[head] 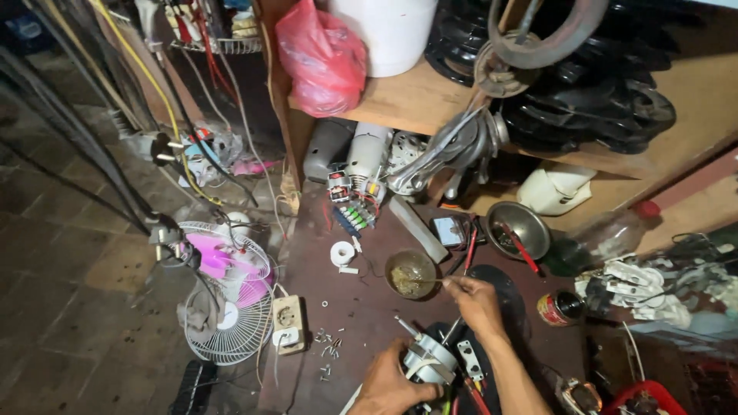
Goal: Assembling an electric motor by sorting components, connecting wires, and fitting the housing parts together.
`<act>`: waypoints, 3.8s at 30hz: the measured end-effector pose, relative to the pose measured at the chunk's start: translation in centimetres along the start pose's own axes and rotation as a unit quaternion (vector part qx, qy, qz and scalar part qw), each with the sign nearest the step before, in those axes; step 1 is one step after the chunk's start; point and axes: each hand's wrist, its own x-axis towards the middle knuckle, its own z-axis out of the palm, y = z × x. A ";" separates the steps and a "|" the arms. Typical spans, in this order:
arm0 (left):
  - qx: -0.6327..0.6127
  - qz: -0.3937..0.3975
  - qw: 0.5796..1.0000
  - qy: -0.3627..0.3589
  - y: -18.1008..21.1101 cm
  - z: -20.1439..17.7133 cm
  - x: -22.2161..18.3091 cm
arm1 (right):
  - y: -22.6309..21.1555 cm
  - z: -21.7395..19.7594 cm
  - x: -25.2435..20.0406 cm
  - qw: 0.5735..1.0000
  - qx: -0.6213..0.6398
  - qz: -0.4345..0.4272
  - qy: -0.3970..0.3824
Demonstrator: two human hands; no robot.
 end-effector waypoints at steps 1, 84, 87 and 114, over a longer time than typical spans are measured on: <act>-0.002 -0.001 1.000 0.001 0.1 -0.2 -0.2 | -0.4 0.3 -0.1 1.000 -0.001 0.000 -0.002; -0.104 -0.092 0.990 -0.032 0.0 0.5 1.9 | 4.2 -20.3 -3.5 0.916 -0.153 0.001 0.371; -0.092 -0.079 0.992 -0.037 -0.7 0.7 2.4 | 3.8 -20.0 -4.6 0.905 -0.171 -0.046 0.387; -0.016 -0.059 0.994 -0.092 1.0 -0.8 -0.8 | 6.3 -8.9 -5.2 0.995 0.103 0.011 0.006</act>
